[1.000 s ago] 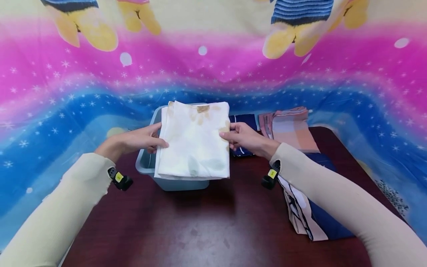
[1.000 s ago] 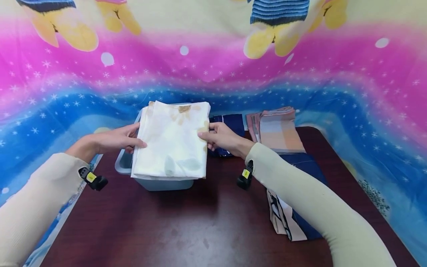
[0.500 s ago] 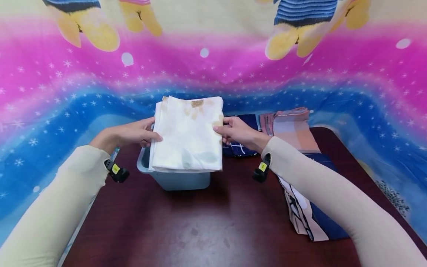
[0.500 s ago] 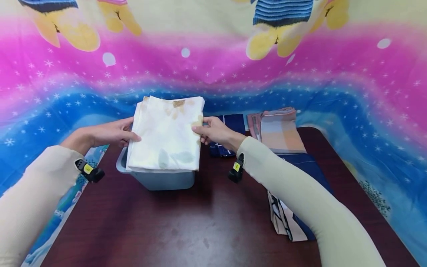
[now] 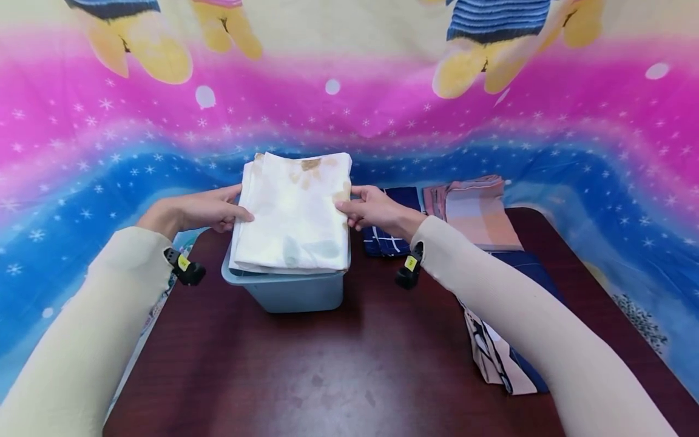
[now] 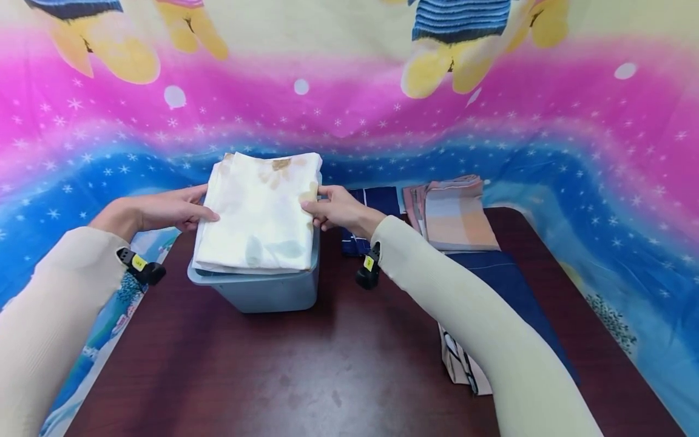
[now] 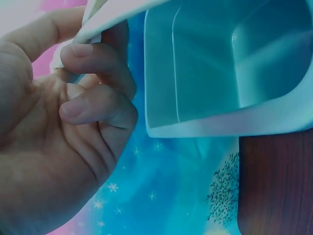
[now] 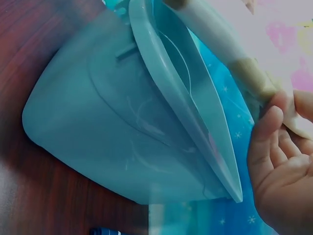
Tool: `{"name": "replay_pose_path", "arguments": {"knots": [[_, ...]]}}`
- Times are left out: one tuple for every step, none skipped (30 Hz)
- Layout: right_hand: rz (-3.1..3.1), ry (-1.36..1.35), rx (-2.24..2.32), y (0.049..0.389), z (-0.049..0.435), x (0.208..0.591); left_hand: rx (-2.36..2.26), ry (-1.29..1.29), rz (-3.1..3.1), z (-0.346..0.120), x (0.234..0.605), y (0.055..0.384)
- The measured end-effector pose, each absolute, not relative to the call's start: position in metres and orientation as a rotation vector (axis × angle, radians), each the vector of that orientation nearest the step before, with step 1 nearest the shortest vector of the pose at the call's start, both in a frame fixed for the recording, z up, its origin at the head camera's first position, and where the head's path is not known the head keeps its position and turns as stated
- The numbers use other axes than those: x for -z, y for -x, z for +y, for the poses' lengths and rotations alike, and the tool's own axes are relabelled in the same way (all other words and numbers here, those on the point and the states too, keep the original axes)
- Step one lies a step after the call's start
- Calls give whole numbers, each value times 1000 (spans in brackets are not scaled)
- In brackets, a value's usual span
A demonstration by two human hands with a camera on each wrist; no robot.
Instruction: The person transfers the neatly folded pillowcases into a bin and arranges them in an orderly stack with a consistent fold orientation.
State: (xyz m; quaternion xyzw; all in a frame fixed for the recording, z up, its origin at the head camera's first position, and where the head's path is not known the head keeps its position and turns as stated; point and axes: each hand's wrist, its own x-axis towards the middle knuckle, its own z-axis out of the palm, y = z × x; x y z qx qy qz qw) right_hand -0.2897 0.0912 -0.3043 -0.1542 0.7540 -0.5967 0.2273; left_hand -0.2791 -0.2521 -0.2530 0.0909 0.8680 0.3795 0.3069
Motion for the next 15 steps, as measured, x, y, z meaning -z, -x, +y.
{"name": "replay_pose_path", "arguments": {"knots": [[2070,425,1640,290,91,304,-1000,-241,2295,-253,253,280],[2063,426,1635,291,91,304,-996,-245,2292,-253,252,281],[2055,423,1634,292,91,303,-992,-249,2290,-253,252,282],[2050,422,1633,292,90,303,-989,-254,2288,-253,252,283],[2047,424,1631,293,90,303,-987,-255,2287,-253,252,284],[2044,422,1632,293,90,303,-985,-258,2287,-252,251,284],[2040,419,1633,294,90,304,-981,-263,2287,-252,251,285],[2037,424,1633,294,89,303,-973,-265,2289,-252,251,285],[2036,427,1633,294,89,303,-966,-266,2293,-251,250,285],[2037,429,1635,295,88,303,-959,-266,2298,-251,249,286],[2039,428,1637,295,88,303,-951,-268,2303,-251,248,286],[2041,426,1640,296,88,303,-940,-272,2312,-250,247,286],[2045,424,1645,297,87,302,-932,-276,2319,-249,246,287],[2050,422,1651,297,87,302,-923,-277,2328,-249,244,287],[2059,415,1655,298,87,302,-916,-279,2337,-248,243,288]]}}
